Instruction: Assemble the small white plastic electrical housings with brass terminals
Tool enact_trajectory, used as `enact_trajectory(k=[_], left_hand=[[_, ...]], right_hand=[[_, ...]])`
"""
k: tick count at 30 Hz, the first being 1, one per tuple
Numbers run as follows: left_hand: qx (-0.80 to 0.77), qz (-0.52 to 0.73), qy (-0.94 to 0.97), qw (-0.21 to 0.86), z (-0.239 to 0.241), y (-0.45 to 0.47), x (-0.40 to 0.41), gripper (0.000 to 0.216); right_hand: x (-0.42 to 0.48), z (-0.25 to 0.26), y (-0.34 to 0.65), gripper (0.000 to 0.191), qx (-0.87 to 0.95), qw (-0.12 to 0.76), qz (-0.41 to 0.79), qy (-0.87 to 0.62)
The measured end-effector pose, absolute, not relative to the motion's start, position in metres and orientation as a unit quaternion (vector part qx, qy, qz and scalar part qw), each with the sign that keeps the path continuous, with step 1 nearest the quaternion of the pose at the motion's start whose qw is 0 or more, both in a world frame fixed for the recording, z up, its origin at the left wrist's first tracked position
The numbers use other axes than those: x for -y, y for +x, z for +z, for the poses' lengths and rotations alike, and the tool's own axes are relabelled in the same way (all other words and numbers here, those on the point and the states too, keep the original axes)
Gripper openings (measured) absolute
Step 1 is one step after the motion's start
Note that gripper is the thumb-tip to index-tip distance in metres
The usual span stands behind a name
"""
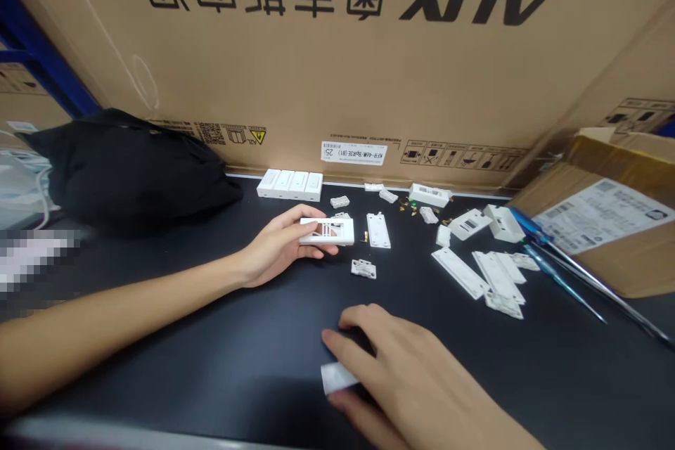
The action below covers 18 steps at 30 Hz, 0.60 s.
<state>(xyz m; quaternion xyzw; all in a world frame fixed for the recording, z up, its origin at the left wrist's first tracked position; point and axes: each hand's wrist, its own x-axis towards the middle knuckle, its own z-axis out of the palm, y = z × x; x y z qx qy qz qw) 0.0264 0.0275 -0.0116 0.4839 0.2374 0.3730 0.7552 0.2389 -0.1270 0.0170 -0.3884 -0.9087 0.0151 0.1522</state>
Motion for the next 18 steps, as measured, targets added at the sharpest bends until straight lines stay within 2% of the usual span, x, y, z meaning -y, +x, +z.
enact_trajectory(k=[5,8,14,18], left_hand=[[-0.241,0.373,0.483,0.755,-0.010,0.026,-0.026,0.034],[-0.242,0.370,0.488,0.753,-0.010,0.026,-0.026,0.033],[-0.235,0.374,0.483,0.756,-0.012,0.026,-0.027,0.033],[-0.235,0.371,0.490,0.753,-0.011,0.025,-0.026,0.034]], right_hand=[[0.117,0.012,0.252,0.017,0.901,0.073,0.097,-0.417],[0.100,0.031,0.252,0.014,0.894,0.070,0.113,-0.428],[0.041,0.069,0.248,0.011,0.859,0.220,0.120,-0.446],[0.013,0.063,0.245,0.015,0.822,0.321,0.119,-0.454]])
